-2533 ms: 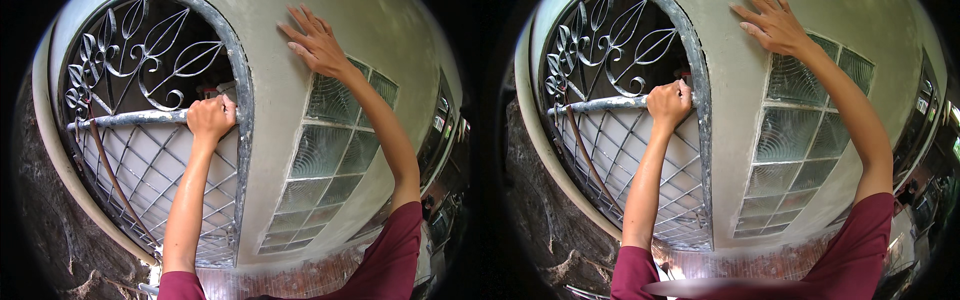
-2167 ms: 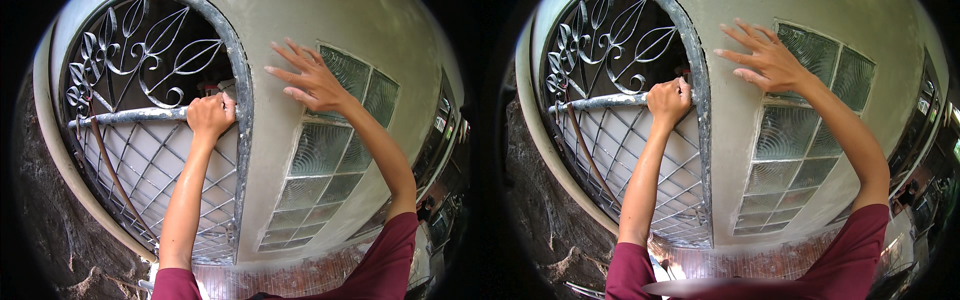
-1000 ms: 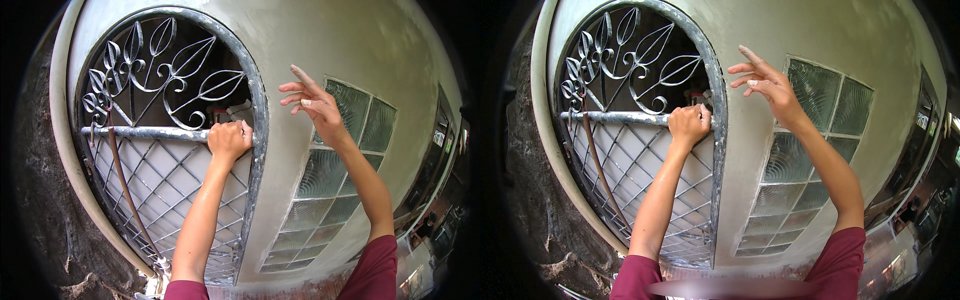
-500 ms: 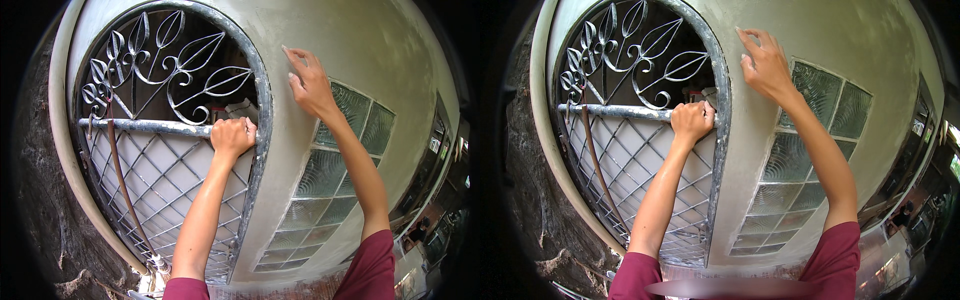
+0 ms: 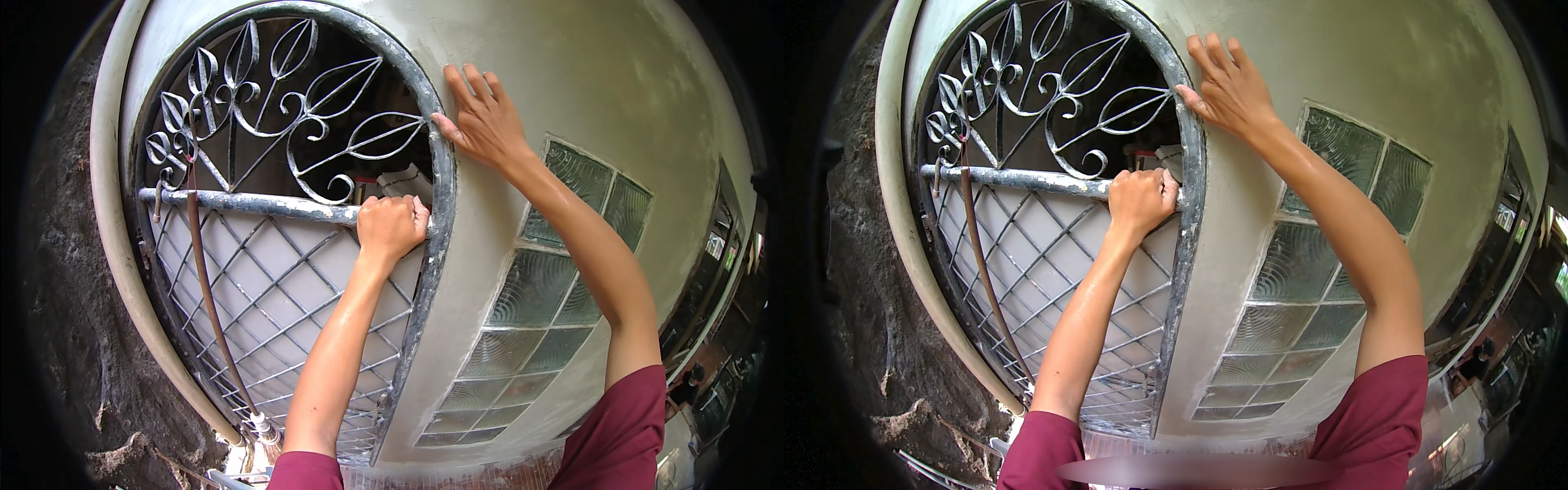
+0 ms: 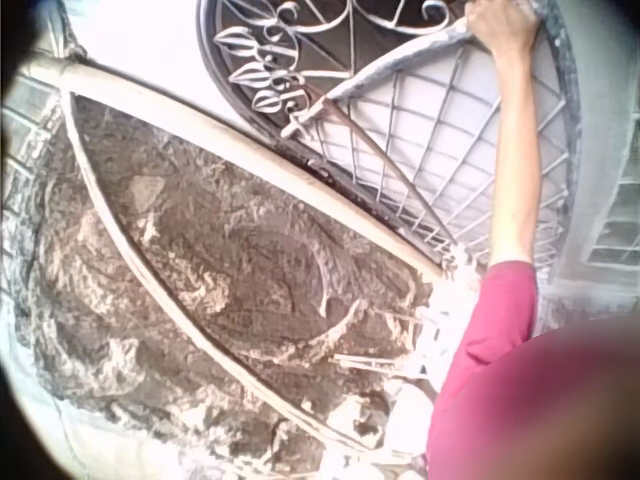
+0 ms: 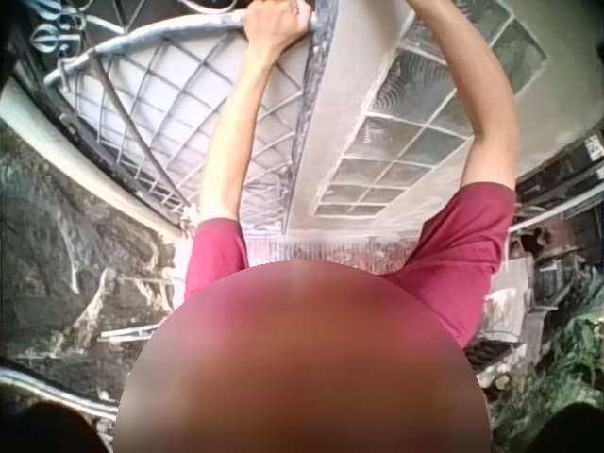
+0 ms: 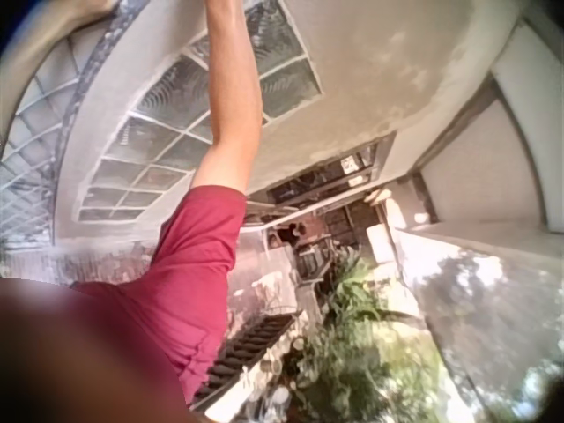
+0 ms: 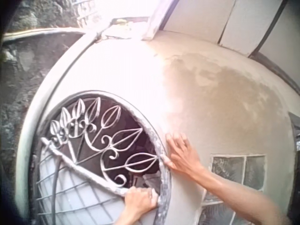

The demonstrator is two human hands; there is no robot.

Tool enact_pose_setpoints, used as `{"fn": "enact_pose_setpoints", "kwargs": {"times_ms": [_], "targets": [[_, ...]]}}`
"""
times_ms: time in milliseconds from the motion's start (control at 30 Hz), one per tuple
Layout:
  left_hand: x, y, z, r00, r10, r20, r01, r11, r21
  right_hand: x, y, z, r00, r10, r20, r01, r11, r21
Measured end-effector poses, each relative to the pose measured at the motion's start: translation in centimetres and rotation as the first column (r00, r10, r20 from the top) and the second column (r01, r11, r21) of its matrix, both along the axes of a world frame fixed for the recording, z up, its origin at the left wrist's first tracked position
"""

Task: The person smooths a freshly plastered exterior wall by hand, working around a decorative metal grille and a glass block window. They use both hands to rub and even the surface, occasionally shifting position to reach different areas.

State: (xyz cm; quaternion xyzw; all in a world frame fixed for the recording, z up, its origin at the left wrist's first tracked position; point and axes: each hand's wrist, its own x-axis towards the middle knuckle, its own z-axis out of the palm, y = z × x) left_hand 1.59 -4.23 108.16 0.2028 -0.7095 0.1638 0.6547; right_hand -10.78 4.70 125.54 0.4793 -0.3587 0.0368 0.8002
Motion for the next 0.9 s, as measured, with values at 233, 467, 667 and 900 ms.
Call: {"fn": "enact_pose_setpoints", "kwargs": {"times_ms": [233,467,667,900], "targets": [[0.1,0.0,0.0,1.000,-0.010,0.001,0.010,1.000,-0.013,0.9,2.4,-2.5,0.986,-0.102,0.134,0.076,0.979,0.189],[0.3,-0.4,-0.1,0.999,-0.040,-0.004,0.039,0.996,-0.075,1.2,4.4,0.3,0.728,0.318,0.607,-0.386,0.922,-0.021],[0.1,-0.2,-0.3,0.997,-0.017,-0.072,0.010,0.995,-0.095,2.3,0.7,2.1,0.988,-0.128,0.085,0.137,0.984,-0.113],[0.1,-0.4,-0.7,0.999,0.028,-0.031,-0.030,0.996,-0.082,2.0,0.3,0.9,0.861,-0.507,-0.038,0.502,0.860,-0.092]]}}
